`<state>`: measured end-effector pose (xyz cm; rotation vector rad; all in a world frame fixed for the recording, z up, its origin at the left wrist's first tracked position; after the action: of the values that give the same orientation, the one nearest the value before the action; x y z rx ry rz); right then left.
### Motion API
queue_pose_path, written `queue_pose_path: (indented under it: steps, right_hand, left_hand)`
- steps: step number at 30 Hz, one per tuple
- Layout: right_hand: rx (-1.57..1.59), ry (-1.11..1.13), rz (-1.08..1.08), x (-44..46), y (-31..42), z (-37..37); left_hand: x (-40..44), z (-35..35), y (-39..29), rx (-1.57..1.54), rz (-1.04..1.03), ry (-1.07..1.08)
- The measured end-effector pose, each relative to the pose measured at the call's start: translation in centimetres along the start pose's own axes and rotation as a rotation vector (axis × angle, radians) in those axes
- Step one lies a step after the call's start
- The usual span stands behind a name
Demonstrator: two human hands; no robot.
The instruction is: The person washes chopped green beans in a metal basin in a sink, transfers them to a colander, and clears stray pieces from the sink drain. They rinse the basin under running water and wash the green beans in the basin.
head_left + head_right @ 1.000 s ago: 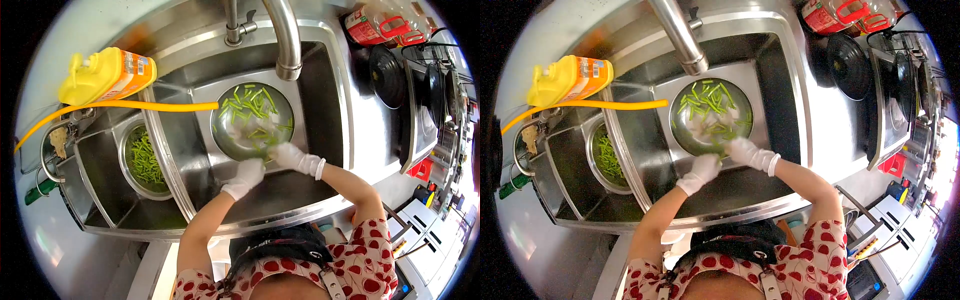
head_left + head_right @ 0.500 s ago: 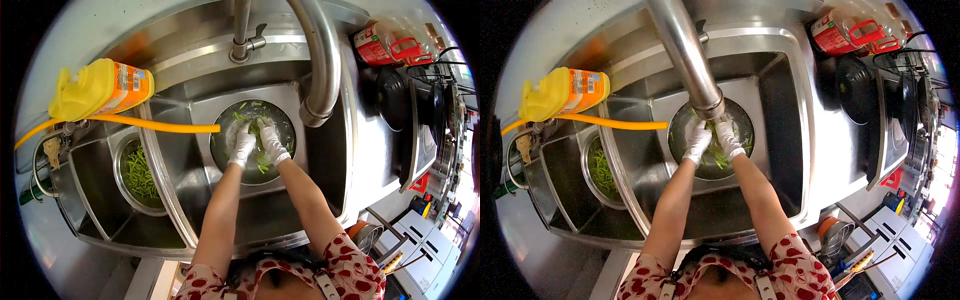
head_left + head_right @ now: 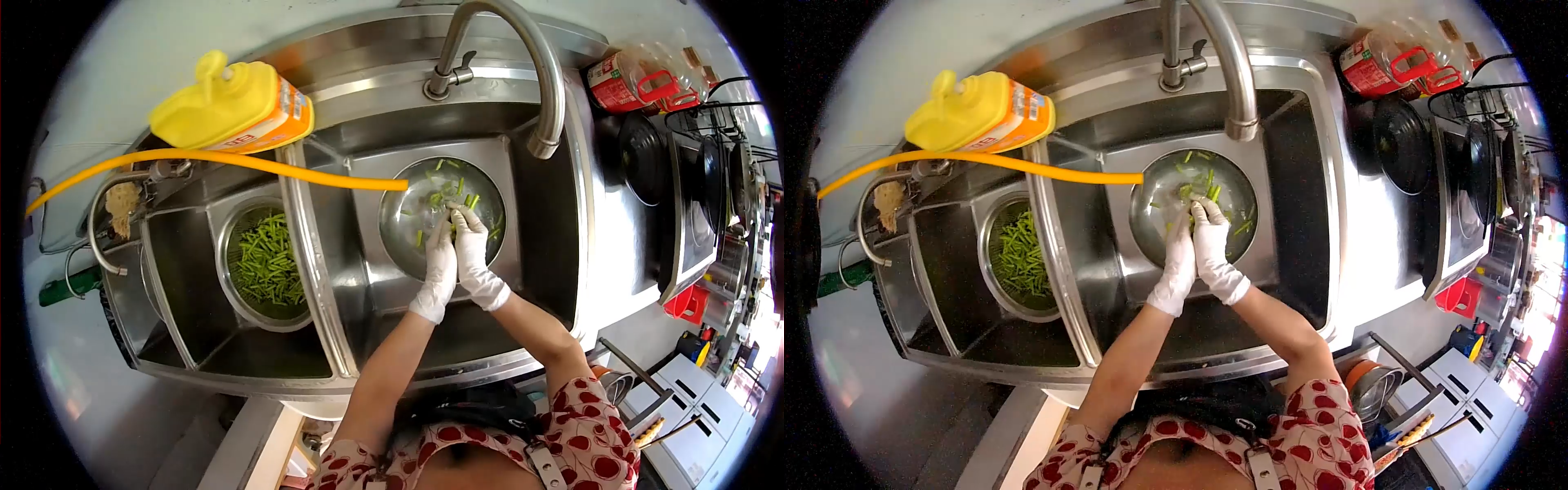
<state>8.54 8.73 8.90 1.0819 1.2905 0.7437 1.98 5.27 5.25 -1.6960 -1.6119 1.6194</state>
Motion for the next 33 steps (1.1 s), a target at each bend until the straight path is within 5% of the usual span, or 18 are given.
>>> queue_pose_path:
  steps: [2, 3, 8, 10, 11, 14, 16, 18, 19, 22, 23, 24, 25, 28, 30, 33]
  right_hand:
    - [-0.003, 0.056, -0.047, -3.5, 3.5, -1.8]
    - [0.047, 0.099, 0.095, -5.4, 6.1, -3.4]
    - [0.152, 0.489, 0.147, -14.3, 11.4, -14.1]
    - [0.305, 0.614, 0.077, -16.5, 9.1, -20.3]
    - [0.295, 0.712, 0.034, -16.9, 8.5, -23.1]
    - [-0.114, 0.700, 0.180, -16.6, 3.8, -28.5]
    - [-0.277, 0.645, 0.359, -15.4, 6.1, -25.6]
    - [-0.084, 0.678, 0.480, -14.0, 8.8, -19.6]
    - [-0.113, 0.627, 0.571, -12.6, 9.8, -15.9]
    - [-0.466, 0.399, 0.511, -5.4, 7.1, -5.3]
    - [-0.572, 0.308, 0.312, -1.6, 3.1, -1.9]
    - [-0.672, 0.264, 0.350, 1.5, 1.8, 0.3]
    - [-0.754, 0.273, 0.525, 4.3, 0.8, 1.7]
    - [-0.896, 0.430, 0.571, 10.0, -1.5, 2.2]
    - [-0.991, 0.505, 0.534, 12.1, -2.4, 1.5]
    - [-1.124, 0.575, 0.339, 14.7, -4.8, 1.2]
  left_hand:
    - [-3.2, 0.9, -4.1, 0.022, -0.001, -0.021]
    - [-5.6, 1.2, -8.5, 0.160, -0.100, -0.020]
    - [-12.5, 7.6, -20.8, -0.251, -0.272, -0.035]
    - [-10.6, 14.2, -22.1, -0.264, -0.571, 0.035]
    - [-10.0, 18.9, -22.3, 0.227, -0.763, -0.292]
    - [-5.4, 29.1, -19.7, 0.292, -0.364, -0.319]
    - [-3.8, 32.7, -18.3, 0.336, -0.095, -0.329]
    - [-5.6, 31.6, -20.7, 1.073, 0.060, -0.591]
    - [-6.8, 28.7, -22.9, 1.442, -0.174, -0.686]
    - [-9.6, 20.8, -24.8, 0.925, -0.526, -0.524]
    - [-9.6, 17.9, -23.7, 0.885, -0.597, -0.371]
    - [-9.1, 14.8, -22.6, 0.840, -0.675, -0.222]
    - [-8.2, 11.4, -21.0, 0.904, -0.657, -0.125]
    - [-2.4, 4.6, -13.4, 1.055, -0.528, 0.114]
    - [2.1, 2.9, -9.3, 1.441, -0.663, 0.121]
    - [8.4, 3.8, -3.5, 1.691, -0.492, 0.253]
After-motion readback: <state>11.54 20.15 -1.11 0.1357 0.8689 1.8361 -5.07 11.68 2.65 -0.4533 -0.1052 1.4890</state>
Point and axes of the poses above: each hand's wrist, its own x-axis towards the middle knuckle, its own z-axis out of the back of the hand, y = z × x, the point moved 5 cm from there along x, towards the middle knuckle, and after that the axes turned 3 degrees about x, right-handed, at the moved point
